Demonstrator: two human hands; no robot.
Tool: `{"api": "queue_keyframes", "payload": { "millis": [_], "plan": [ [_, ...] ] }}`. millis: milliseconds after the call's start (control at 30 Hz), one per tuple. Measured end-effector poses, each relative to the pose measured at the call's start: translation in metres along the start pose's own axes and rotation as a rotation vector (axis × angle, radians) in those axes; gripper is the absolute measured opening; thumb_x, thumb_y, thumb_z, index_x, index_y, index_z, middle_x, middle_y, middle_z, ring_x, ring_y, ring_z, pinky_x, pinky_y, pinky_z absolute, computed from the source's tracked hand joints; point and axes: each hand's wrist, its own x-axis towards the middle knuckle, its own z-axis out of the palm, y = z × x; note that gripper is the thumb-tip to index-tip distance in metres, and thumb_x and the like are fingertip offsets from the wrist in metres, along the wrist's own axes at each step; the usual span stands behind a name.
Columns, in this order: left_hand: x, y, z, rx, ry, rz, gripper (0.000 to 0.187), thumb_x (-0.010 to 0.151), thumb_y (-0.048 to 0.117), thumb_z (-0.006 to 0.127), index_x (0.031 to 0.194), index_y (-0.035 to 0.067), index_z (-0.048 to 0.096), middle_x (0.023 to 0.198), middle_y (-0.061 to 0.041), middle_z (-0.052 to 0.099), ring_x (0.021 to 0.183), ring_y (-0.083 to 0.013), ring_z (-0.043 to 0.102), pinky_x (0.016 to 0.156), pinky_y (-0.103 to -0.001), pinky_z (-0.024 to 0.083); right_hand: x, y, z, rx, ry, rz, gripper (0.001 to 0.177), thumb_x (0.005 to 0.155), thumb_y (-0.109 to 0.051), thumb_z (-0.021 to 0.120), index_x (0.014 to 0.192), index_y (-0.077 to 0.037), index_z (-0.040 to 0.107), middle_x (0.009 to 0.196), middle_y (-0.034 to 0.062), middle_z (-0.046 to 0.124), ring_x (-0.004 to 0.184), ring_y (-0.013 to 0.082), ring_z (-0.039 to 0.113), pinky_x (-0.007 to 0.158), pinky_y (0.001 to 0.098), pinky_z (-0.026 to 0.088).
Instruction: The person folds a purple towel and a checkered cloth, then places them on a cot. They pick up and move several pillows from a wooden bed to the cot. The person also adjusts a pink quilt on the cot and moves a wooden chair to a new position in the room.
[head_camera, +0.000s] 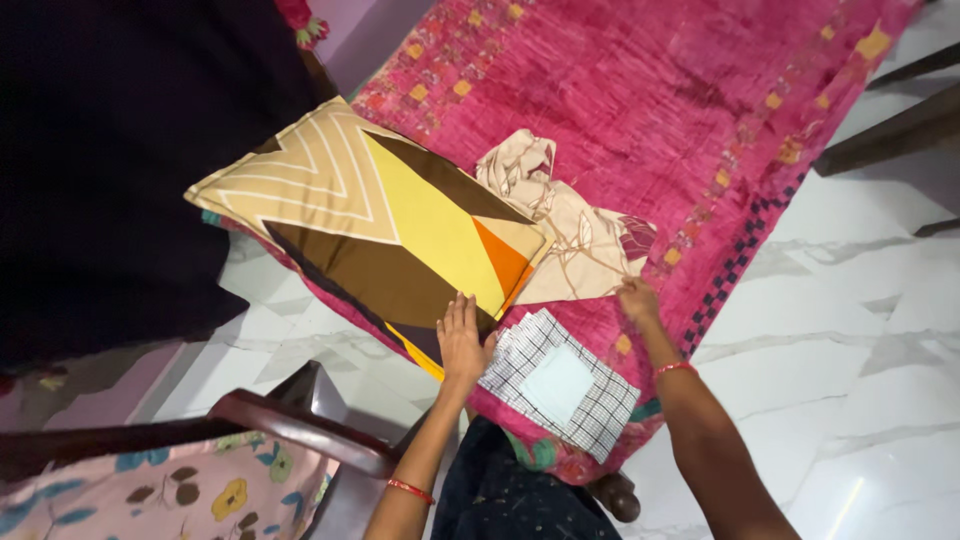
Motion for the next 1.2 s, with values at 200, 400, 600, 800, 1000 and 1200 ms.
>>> {"api": "queue_keyframes", "payload": {
  "millis": [200, 400, 600, 800, 1000, 1200],
  "plan": [
    [0.038, -0.025, 0.027, 0.053, -0.113, -0.012, 0.089, 0.081, 0.032, 0.080, 0.153, 0.006, 0.036, 0.162, -0.018, 0.032, 0.148, -0.0373, 0.031, 0.118, -0.063, 0.025, 0.069, -0.048, 0.023, -0.052, -0.054, -0.067, 0.044, 0.084, -0.038, 0.073, 0.122, -0.015, 0.072, 0.116, 0.0167, 0.073, 0.107, 0.0338, 0.070, 0.091, 0.0430, 0.054],
    [0.065, -0.045, 0.039, 0.055, -0.188, -0.016, 0.083, 0.082, 0.032, 0.078, 0.151, 0.008, 0.040, 0.160, -0.016, 0.036, 0.146, -0.0375, 0.035, 0.115, -0.063, 0.028, 0.131, -0.071, 0.082, -0.005, 0.165, -0.299, 0.049, 0.087, -0.016, 0.076, 0.134, -0.006, 0.066, 0.131, 0.0161, 0.069, 0.122, 0.0361, 0.064, 0.105, 0.0425, 0.049],
    [0.069, -0.058, 0.046, 0.037, -0.167, 0.054, 0.074, 0.084, 0.032, 0.078, 0.145, 0.006, 0.047, 0.152, -0.023, 0.044, 0.137, -0.0422, 0.042, 0.110, -0.060, 0.035, 0.152, -0.071, 0.113, 0.234, 0.040, -0.321, 0.041, 0.080, -0.022, 0.091, 0.103, 0.004, 0.067, 0.138, 0.0169, 0.063, 0.116, 0.0322, 0.063, 0.094, 0.0384, 0.051],
    [0.095, -0.015, 0.033, -0.144, -0.097, 0.207, 0.069, 0.084, 0.023, 0.077, 0.143, -0.001, 0.049, 0.146, -0.028, 0.049, 0.132, -0.0455, 0.048, 0.111, -0.053, 0.038, 0.099, -0.061, 0.045, 0.558, 0.051, -0.460, 0.017, 0.097, -0.005, 0.073, 0.112, 0.001, 0.071, 0.107, 0.0090, 0.074, 0.099, 0.0159, 0.067, 0.089, 0.0263, 0.052],
    [0.132, 0.103, -0.013, -0.383, -0.006, 0.474, 0.076, 0.079, 0.019, 0.080, 0.144, -0.003, 0.047, 0.146, -0.027, 0.051, 0.134, -0.0457, 0.048, 0.114, -0.051, 0.038, -0.035, -0.100, -0.094, 0.510, 0.017, -0.480, 0.015, 0.093, 0.002, 0.066, 0.108, 0.002, 0.071, 0.104, 0.0099, 0.072, 0.093, 0.0173, 0.067, 0.081, 0.0310, 0.052],
    [0.102, 0.228, -0.041, -0.487, -0.173, 0.796, 0.049, 0.073, 0.014, 0.084, 0.118, 0.008, 0.065, 0.116, -0.015, 0.069, 0.118, -0.0371, 0.062, 0.110, -0.048, 0.046, -0.137, -0.137, -0.217, 0.466, 0.152, -0.618, 0.010, 0.089, 0.001, 0.065, 0.097, 0.001, 0.070, 0.087, 0.0069, 0.069, 0.077, 0.0149, 0.066, 0.067, 0.0281, 0.052]
  ]
}}
